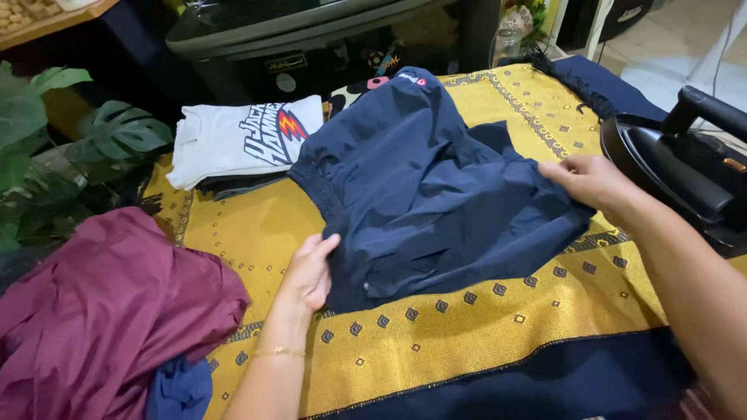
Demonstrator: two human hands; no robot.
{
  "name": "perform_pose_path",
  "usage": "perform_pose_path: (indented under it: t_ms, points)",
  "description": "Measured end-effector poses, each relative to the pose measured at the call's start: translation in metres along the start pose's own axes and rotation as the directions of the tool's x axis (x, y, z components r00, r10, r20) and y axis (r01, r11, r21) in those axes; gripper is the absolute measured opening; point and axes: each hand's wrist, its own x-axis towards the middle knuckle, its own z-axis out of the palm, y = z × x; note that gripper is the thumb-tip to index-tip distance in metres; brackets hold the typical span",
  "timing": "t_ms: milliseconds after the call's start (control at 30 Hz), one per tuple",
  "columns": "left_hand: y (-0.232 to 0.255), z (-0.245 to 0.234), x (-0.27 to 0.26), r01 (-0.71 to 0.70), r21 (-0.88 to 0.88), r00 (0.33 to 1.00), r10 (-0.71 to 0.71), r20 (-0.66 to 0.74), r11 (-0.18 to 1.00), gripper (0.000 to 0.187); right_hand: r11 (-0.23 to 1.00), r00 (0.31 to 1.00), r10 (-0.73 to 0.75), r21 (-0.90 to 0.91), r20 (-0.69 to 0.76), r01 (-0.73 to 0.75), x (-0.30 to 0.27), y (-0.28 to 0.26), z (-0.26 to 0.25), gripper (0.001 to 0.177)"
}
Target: The person irons a floral-patterned garment on a yellow patterned cloth, then folds it. The person then folds a pair of dark blue shorts. The person places the folded items on a stack of other folded clothes.
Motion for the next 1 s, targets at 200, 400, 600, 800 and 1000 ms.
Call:
perform_pose_path:
  t_ms: [200,400,600,800,1000]
  points:
    - [-0.01,-0.011,-0.043,0.037,0.081,0.999,-0.037,-0.002,0.996,0.057,0.937,0.982,-0.07,0.351,0.174,0.004,-0.032,0.02,-0.023,0.06]
    - [-0.032,-0.009,-0.032,-0.219,0.39,0.953,0.283,-0.113,0.894,0.071,0.891,0.935,-0.3,0.407,0.19,0.203,-0.047,0.004,-0.027,0.086]
    - [-0.038,-0.036,-0.011,-0.583,0.472,0.753,0.658,0.007,0.662,0.039,0.984,0.939,-0.066,-0.135,0.336,0.118,-0.033,0.014,-0.033,0.062]
    - [0.011,-0.057,-0.019,0.015,0.663,0.961,-0.194,0.197,0.749,0.03,0.654,0.913,0.268,-0.754,0.308,0.062,-0.027,0.002,-0.058,0.037]
    - [0.028,-0.015,0.04,0.014,0.324,0.991,0.029,-0.128,0.946,0.079,0.872,1.0,0.018,-0.49,0.014,-0.009,-0.002,-0.067,-0.022,0.056]
